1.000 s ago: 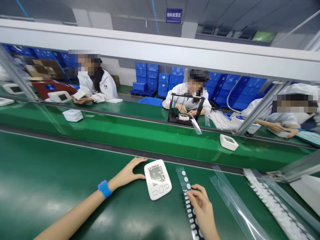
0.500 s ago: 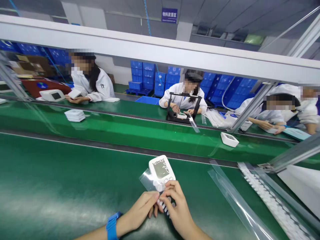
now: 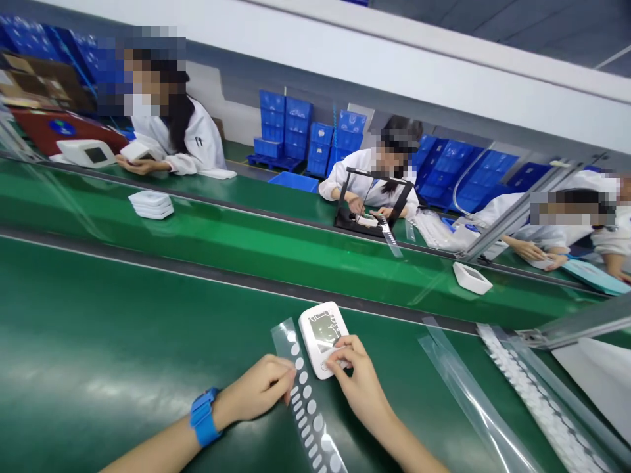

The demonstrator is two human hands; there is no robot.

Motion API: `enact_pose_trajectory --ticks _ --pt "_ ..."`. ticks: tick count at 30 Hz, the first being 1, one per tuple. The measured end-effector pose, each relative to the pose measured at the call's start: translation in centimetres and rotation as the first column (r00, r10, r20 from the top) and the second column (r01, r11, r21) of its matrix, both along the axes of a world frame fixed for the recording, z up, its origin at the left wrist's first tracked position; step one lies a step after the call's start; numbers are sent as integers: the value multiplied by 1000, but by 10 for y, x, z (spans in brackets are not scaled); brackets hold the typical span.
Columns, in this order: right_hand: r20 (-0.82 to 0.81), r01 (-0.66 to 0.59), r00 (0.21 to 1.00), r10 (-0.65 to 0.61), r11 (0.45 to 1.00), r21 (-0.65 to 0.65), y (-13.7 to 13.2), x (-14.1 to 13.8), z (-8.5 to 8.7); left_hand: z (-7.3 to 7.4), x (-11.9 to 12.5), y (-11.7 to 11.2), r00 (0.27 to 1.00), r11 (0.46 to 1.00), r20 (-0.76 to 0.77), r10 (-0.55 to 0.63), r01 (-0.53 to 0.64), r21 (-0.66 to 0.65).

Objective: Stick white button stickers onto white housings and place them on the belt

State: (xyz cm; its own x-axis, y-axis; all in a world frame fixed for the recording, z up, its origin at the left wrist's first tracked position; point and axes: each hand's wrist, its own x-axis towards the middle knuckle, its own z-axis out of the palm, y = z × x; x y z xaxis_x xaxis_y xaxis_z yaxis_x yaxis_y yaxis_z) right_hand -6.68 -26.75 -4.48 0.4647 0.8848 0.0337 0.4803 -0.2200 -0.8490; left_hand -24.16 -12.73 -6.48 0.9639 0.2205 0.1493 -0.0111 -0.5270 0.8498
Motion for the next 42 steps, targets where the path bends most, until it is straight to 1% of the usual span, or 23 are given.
enact_pose_trajectory --ticks 8,14,23,30,34,39,42 --pt "52 7 999 -8 1000 19 -1 -1 0 2 0 1 998 998 20 -58 57 17" --pt "76 -1 997 0 1000 14 -2 -2 0 0 0 1 998 998 8 -57 57 19" --pt "66 -23 998 23 1000 -4 -2 -2 3 -1 -1 1 999 998 14 -52 52 30" --pt "76 -28 997 26 999 18 -3 -2 2 1 0 1 999 998 8 -50 50 43" --pt "84 -30 996 28 999 28 -3 -3 1 1 0 1 999 998 8 -52 51 28" --pt "94 -19 995 15 999 37 -3 -5 1 1 1 1 999 999 20 -44 43 33" --pt "102 13 995 -17 999 44 -3 -3 1 1 2 1 999 999 6 -38 38 18"
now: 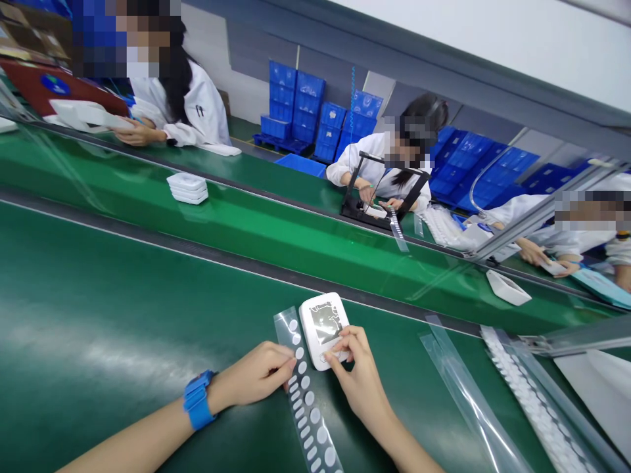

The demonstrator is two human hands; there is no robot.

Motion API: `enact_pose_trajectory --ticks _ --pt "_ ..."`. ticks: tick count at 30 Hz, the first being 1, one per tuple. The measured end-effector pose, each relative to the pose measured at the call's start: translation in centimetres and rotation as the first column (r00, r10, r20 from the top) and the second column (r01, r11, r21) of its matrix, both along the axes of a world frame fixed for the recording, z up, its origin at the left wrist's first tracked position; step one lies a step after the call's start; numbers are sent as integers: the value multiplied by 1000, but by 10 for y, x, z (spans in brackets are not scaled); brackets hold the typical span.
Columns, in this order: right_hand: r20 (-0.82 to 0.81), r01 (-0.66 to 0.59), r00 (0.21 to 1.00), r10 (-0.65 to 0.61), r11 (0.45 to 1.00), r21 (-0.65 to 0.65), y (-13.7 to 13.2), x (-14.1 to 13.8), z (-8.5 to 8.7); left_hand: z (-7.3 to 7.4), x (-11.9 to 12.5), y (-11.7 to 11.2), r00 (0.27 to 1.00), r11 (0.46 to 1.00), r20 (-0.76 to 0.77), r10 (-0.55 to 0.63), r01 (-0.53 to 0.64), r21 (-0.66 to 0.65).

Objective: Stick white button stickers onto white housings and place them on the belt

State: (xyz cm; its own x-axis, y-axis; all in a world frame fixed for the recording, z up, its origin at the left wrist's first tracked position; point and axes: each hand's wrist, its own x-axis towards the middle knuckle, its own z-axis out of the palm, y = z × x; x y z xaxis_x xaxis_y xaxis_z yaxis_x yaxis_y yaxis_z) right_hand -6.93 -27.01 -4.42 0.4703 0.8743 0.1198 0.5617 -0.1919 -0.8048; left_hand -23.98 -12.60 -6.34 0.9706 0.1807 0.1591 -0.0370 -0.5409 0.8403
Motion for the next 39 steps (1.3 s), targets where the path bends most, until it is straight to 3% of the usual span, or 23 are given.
enact_pose_trajectory --ticks 9,12,16,21,26,29,32,39 --pt "-32 20 999 -17 998 66 0 6 -7 0 2 1 1000 999 -6 16 -16 -28" --pt "-7 13 1000 -13 999 46 0 1 -6 2 4 -2 998 991 -26 50 -52 -124" --pt "-1 -13 1000 13 998 59 -1 -5 -6 4 7 -14 986 893 -148 81 -138 -428" --pt "25 -4 1000 1 993 118 0 -7 -8 -1 11 -27 983 809 -177 57 -149 -569" --pt "-39 29 999 -21 977 212 -8 -11 -15 -3 13 -31 982 819 -173 71 -157 -553" --pt "-51 -11 998 25 966 258 -17 -18 -21 1 13 -32 981 830 -179 71 -158 -535" --pt "-37 -82 995 96 956 281 -21 -23 -26 5 12 -35 982 845 -174 67 -149 -514" --pt "-81 -103 988 129 957 272 -20 -23 -26 5 9 -41 980 869 -150 129 -184 -459"
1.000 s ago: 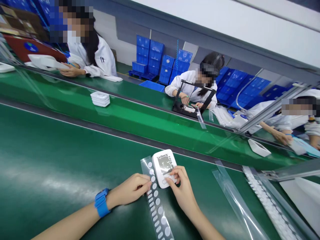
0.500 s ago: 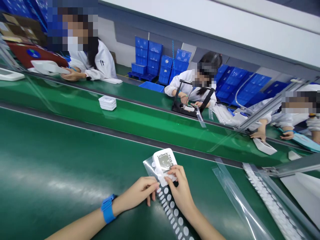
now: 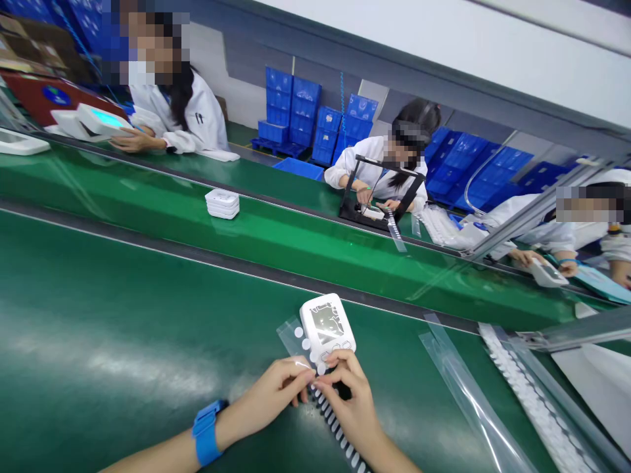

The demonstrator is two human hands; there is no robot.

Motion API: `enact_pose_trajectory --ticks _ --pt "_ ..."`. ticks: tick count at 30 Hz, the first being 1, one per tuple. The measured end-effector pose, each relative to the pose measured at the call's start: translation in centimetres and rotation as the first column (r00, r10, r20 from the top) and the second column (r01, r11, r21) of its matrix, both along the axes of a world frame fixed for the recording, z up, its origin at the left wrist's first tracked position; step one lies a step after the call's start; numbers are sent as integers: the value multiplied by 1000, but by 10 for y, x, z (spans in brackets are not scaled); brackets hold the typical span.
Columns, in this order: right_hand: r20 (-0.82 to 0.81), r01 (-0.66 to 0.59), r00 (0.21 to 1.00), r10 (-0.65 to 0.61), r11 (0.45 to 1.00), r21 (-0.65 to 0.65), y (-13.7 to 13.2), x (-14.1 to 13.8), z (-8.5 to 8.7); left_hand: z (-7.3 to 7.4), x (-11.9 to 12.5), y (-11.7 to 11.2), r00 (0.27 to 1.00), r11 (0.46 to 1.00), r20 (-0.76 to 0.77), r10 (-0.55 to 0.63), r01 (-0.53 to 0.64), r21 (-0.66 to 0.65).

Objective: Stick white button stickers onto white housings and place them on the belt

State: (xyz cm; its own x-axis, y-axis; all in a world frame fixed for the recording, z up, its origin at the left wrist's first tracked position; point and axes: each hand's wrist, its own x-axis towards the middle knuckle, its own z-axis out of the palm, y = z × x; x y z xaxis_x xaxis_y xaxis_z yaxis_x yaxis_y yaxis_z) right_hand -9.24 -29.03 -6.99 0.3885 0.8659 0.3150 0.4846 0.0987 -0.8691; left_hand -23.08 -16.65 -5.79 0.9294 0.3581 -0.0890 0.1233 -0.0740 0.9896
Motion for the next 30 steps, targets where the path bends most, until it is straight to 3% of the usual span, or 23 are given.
enact_pose_trajectory --ticks 8,14,20,24,26,30 --pt "-38 43 998 -43 999 4 -2 -6 2 1 -1 -3 999 999 38 33 -35 39" --pt "-26 4 1000 -4 1000 11 -3 -8 5 -2 -2 -4 998 990 6 59 -60 125" --pt "117 41 992 -52 994 99 -7 -18 -3 -11 1 -6 996 983 31 86 -90 158" --pt "253 -10 967 -39 982 188 -8 -8 3 -11 -1 4 993 980 -5 116 -114 162" --pt "231 80 966 -113 986 147 -5 6 9 -9 -3 12 994 963 -11 105 -99 250" --pt "111 295 952 -286 953 -73 4 41 15 -7 -7 24 999 921 -15 47 -37 388"
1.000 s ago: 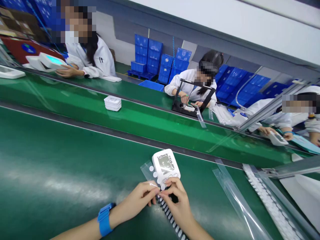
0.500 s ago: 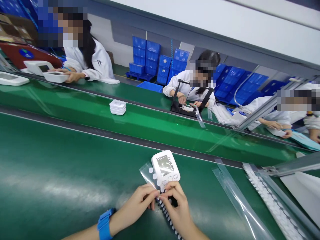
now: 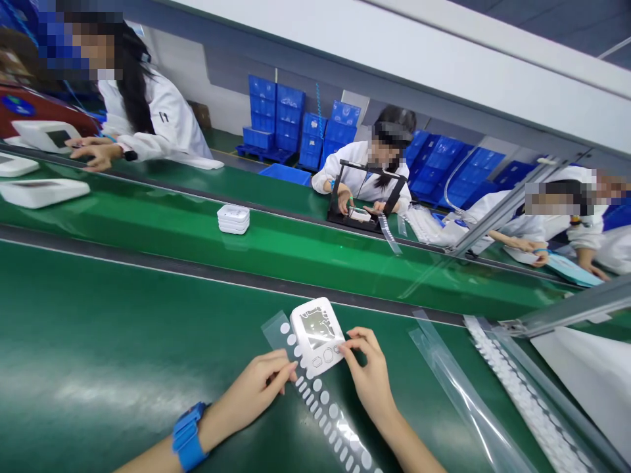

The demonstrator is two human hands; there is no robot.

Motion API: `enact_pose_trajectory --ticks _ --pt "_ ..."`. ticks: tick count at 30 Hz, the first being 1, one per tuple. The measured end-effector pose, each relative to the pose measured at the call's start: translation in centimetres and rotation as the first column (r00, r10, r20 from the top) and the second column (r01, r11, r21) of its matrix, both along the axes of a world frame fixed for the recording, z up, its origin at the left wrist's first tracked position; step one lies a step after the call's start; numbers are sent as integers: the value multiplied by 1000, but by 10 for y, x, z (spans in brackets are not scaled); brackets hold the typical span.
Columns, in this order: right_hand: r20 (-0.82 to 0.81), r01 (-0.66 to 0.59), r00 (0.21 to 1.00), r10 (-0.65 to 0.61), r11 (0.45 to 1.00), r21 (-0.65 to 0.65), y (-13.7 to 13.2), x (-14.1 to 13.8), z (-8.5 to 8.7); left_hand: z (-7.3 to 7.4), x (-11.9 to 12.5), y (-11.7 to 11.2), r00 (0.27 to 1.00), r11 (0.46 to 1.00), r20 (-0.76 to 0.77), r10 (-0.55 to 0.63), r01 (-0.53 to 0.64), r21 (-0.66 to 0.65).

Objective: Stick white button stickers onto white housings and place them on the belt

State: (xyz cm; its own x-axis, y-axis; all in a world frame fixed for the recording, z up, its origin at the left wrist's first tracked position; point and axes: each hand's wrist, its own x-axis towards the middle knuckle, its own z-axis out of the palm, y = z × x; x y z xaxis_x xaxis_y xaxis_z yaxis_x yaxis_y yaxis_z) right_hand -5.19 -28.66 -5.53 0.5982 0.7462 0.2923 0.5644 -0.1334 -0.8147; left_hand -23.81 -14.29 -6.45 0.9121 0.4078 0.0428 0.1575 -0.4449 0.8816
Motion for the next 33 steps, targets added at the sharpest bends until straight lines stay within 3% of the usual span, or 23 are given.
enact_pose_trajectory --ticks 8,27,33 --pt "-221 -46 975 38 998 -31 4 12 -9 -3 1 1 1000 1000 -3 -23 23 7" --pt "-114 -80 990 78 997 -13 4 11 -8 0 1 2 999 999 -23 -30 29 -22" --pt "-328 -9 944 29 998 65 6 18 -16 -2 0 1 999 1000 -29 -22 22 4"
